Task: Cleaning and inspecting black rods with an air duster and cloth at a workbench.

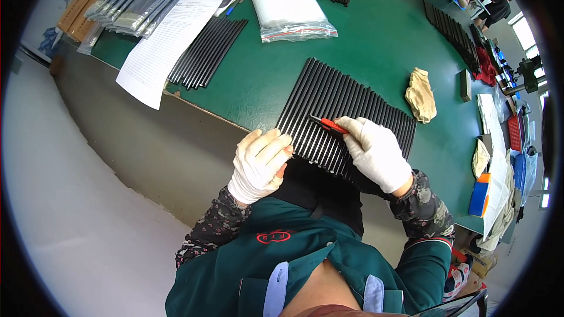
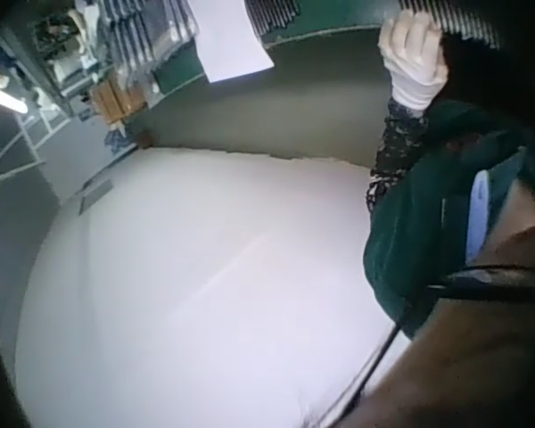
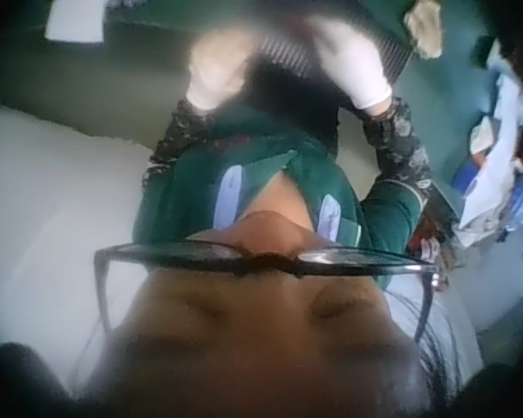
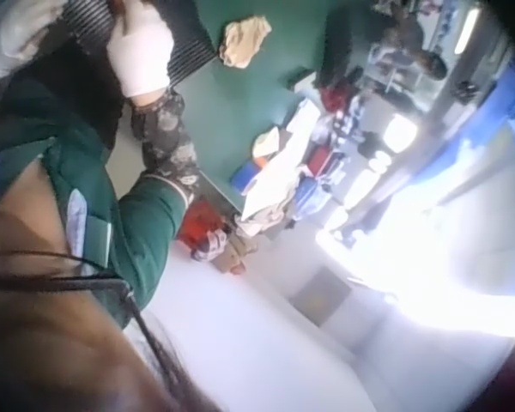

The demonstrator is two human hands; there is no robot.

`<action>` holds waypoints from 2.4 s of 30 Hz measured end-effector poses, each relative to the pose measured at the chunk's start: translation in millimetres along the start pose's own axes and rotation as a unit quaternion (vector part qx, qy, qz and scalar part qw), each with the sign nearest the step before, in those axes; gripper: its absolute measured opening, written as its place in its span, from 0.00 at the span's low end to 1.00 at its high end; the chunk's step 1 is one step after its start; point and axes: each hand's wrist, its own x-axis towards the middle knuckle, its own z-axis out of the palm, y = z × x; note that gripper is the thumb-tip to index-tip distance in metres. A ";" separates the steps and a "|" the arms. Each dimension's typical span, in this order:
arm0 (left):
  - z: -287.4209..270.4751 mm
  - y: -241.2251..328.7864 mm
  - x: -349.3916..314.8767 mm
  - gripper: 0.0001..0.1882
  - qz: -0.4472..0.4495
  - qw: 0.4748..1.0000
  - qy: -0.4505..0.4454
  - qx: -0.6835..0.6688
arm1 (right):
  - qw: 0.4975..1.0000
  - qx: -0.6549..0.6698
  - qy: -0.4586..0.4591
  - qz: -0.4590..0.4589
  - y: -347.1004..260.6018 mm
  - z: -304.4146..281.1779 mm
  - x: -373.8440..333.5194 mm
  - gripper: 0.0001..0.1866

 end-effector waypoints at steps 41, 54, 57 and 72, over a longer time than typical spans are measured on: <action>2.4 -0.5 -1.4 0.14 0.003 1.000 0.020 0.004 | 0.980 0.165 -0.016 0.111 7.3 -5.0 3.0 0.14; -1.3 -0.1 4.2 0.14 0.004 1.000 -0.001 0.018 | 1.000 0.002 -0.006 0.027 -0.5 -0.8 2.0 0.12; -0.9 -0.5 4.0 0.13 0.003 1.000 0.002 0.014 | 0.999 -0.002 -0.012 0.030 -1.6 -0.7 3.0 0.12; -0.5 -0.8 3.9 0.15 0.006 1.000 0.008 0.008 | 0.997 -0.078 0.022 -0.015 -9.0 2.3 1.0 0.12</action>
